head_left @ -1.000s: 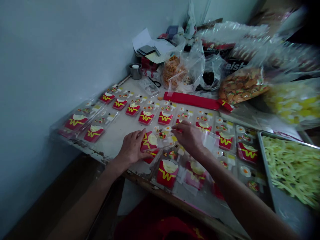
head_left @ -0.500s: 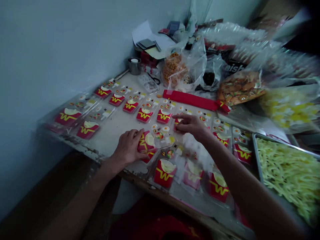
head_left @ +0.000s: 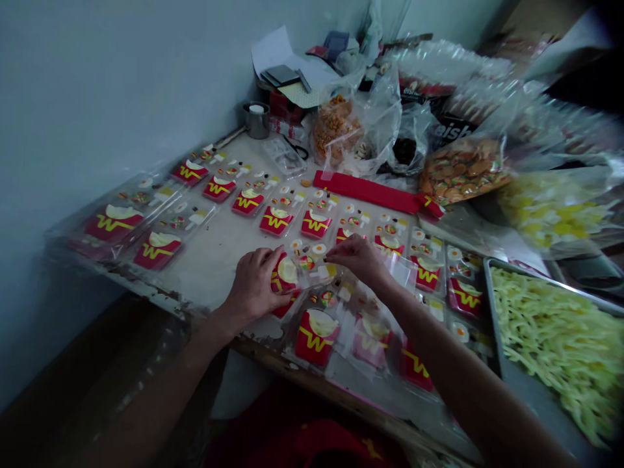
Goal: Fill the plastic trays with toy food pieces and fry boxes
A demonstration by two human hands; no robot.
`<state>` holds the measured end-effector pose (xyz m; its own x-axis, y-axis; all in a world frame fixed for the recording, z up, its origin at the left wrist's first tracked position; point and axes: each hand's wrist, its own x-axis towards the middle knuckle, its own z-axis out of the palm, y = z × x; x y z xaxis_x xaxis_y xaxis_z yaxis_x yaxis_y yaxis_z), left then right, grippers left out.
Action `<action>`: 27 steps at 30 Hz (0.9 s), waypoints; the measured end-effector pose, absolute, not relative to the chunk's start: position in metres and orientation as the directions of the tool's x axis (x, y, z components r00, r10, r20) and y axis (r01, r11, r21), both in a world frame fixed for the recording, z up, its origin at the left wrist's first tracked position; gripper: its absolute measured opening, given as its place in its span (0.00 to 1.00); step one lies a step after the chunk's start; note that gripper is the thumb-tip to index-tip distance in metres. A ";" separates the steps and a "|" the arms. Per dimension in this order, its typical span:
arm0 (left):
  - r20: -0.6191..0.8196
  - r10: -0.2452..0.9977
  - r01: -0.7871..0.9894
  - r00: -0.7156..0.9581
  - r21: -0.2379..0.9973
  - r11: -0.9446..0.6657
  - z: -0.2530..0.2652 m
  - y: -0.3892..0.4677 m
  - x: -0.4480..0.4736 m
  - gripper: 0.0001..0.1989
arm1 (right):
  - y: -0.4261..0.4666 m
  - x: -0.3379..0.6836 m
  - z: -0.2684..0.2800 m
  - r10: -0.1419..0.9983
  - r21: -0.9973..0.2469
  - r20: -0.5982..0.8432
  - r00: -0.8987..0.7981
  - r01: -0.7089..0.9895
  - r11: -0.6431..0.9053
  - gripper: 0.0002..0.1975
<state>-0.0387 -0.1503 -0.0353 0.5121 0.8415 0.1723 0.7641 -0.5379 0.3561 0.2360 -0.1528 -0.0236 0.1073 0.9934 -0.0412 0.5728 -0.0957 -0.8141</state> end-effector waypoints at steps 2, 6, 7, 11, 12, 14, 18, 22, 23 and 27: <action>0.250 0.821 0.734 0.514 0.366 -0.572 -0.038 -0.153 -0.042 0.47 | -0.155 0.237 -0.024 0.977 -0.859 -0.088 0.193 0.482 -0.173 0.16; 0.356 0.758 0.668 0.547 0.361 -0.651 -0.031 -0.158 -0.047 0.49 | -0.163 0.239 -0.009 0.939 -0.892 -0.292 0.184 0.301 -0.336 0.24; 0.367 0.745 0.658 0.556 0.354 -0.665 -0.029 -0.158 -0.048 0.49 | -0.165 0.239 -0.003 0.929 -0.887 -0.354 0.111 0.275 -0.371 0.22; 0.385 0.708 0.641 0.592 0.307 -0.703 -0.021 -0.157 -0.045 0.50 | -0.174 0.234 0.008 0.912 -0.899 -0.409 -0.025 0.183 -0.398 0.15; 0.379 0.703 0.640 0.602 0.297 -0.708 -0.020 -0.157 -0.043 0.50 | -0.176 0.229 0.006 0.918 -0.908 -0.395 -0.009 0.152 -0.390 0.15; 0.349 0.693 0.631 0.631 0.289 -0.720 -0.019 -0.155 -0.036 0.50 | -0.178 0.218 0.000 0.925 -0.920 -0.378 0.029 0.102 -0.379 0.17; 0.296 0.680 0.592 0.671 0.340 -0.731 -0.019 -0.153 -0.021 0.53 | -0.179 0.196 -0.015 0.919 -0.922 -0.386 0.079 -0.004 -0.387 0.17; 0.281 0.694 0.578 0.663 0.397 -0.713 -0.019 -0.154 -0.007 0.55 | -0.179 0.188 -0.018 0.919 -0.921 -0.387 0.075 -0.064 -0.383 0.17; 0.266 0.698 0.577 0.665 0.410 -0.706 -0.020 -0.154 -0.004 0.55 | -0.179 0.187 -0.018 0.918 -0.919 -0.393 0.055 -0.062 -0.390 0.17; 0.239 0.720 0.581 0.651 0.452 -0.676 -0.025 -0.156 0.010 0.54 | -0.174 0.182 -0.023 0.920 -0.919 -0.392 -0.017 -0.020 -0.393 0.16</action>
<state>0.0103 -0.1555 -0.0250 0.6514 0.7199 0.2395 0.5813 -0.6764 0.4523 0.1821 -0.1741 -0.0226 -0.0169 0.9196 -0.3924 -0.0195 -0.3927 -0.9195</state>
